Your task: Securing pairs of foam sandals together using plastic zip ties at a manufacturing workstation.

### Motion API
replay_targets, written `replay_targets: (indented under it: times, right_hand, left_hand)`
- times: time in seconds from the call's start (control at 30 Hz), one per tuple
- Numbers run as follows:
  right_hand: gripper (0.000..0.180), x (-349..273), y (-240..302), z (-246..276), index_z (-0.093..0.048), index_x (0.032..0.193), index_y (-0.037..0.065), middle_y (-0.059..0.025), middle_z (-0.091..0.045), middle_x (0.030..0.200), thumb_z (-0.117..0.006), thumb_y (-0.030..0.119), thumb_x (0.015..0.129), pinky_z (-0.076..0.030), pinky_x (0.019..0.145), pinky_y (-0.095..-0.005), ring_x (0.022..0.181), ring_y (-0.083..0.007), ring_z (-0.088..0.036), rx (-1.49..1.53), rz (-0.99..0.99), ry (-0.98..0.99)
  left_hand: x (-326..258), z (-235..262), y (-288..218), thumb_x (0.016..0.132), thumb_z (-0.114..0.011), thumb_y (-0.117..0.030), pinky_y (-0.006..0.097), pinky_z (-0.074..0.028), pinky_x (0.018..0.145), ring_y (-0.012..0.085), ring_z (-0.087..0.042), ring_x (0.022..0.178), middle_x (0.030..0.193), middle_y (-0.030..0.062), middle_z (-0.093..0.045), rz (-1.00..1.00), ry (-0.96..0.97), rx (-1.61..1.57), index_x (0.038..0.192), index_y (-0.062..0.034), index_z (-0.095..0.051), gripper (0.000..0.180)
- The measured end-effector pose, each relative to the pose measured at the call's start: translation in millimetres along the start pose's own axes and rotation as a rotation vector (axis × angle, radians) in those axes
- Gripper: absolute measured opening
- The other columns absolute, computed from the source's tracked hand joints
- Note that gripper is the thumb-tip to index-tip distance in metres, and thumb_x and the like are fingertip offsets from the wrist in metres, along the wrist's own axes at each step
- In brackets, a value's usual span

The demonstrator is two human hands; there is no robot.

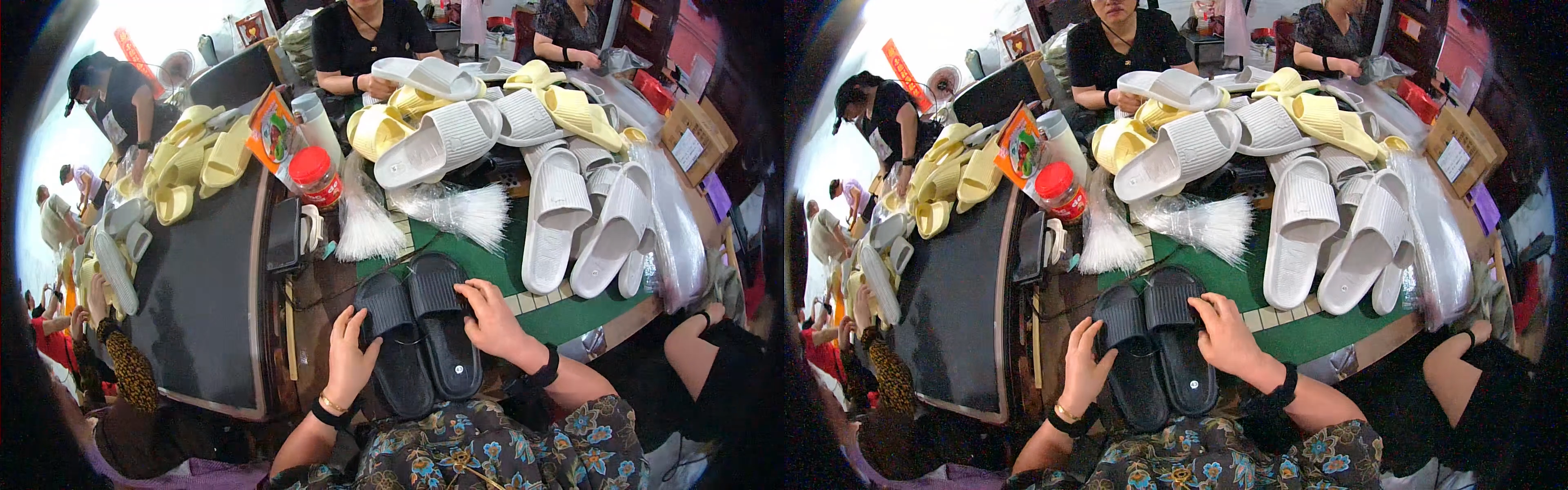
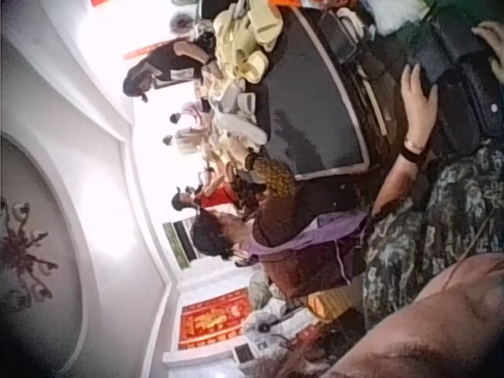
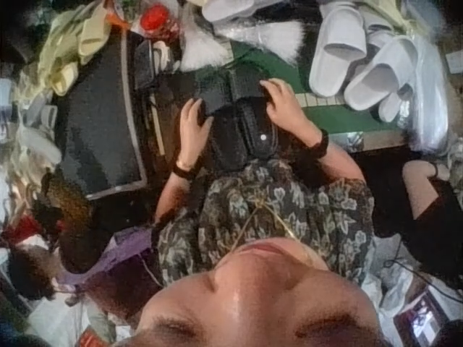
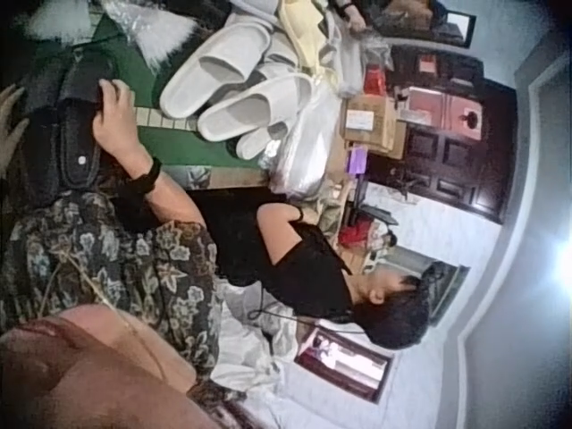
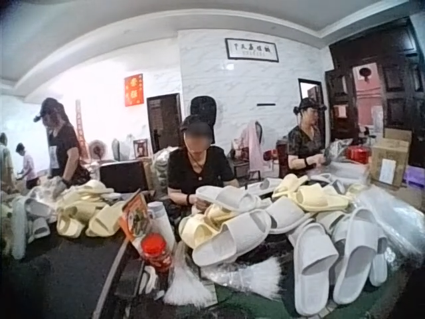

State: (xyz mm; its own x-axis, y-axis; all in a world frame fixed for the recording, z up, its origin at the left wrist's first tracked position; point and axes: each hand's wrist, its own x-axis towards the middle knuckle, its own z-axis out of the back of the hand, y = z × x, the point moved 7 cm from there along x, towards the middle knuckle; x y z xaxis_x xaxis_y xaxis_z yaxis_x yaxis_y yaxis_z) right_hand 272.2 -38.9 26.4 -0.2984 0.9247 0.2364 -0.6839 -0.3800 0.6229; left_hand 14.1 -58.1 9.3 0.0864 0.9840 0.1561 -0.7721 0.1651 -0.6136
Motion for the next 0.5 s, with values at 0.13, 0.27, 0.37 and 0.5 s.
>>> replay_targets:
  times: [0.13,0.27,0.37,0.5]
  right_hand:
    - [0.052,11,-8,9,-0.051,0.129,0.002,-0.0203,-0.050,0.125,-0.060,0.006,0.078,-0.044,0.098,-0.0439,0.113,-0.0377,-0.051,0.071,0.009,0.100]
    - [0.041,28,-23,21,-0.058,0.120,0.002,-0.0176,-0.058,0.114,-0.065,0.017,0.083,-0.053,0.080,-0.0366,0.089,-0.0269,-0.065,0.231,-0.130,0.187]
    - [0.036,36,-62,30,-0.058,0.118,0.000,-0.0186,-0.057,0.108,-0.064,0.016,0.085,-0.052,0.076,-0.0395,0.079,-0.0266,-0.066,0.093,-0.219,0.023]
    - [0.036,55,-73,33,-0.055,0.119,0.001,-0.0219,-0.054,0.111,-0.062,0.013,0.086,-0.050,0.081,-0.0461,0.087,-0.0370,-0.063,-0.080,-0.216,-0.145]
  left_hand:
    - [-3,4,-1,0.078,-0.076,-0.010,0.035,-0.051,0.081,0.0296,-0.056,0.111,0.142,0.0172,-0.042,0.013,0.040,-0.046,0.132,-0.0024,-0.052,0.060]
    - [-9,18,-24,0.076,-0.076,-0.006,0.035,-0.051,0.080,0.0293,-0.056,0.108,0.136,0.0173,-0.047,-0.163,-0.116,0.100,0.128,-0.0023,-0.055,0.056]
    - [-10,24,-47,0.076,-0.073,-0.004,0.041,-0.047,0.092,0.0345,-0.055,0.111,0.120,0.0168,-0.056,-0.229,-0.206,0.000,0.116,-0.0018,-0.061,0.042]
    - [-22,22,-69,0.075,-0.072,0.001,0.039,-0.051,0.078,0.0329,-0.062,0.092,0.101,0.0144,-0.062,-0.351,-0.118,-0.095,0.102,-0.0018,-0.065,0.028]
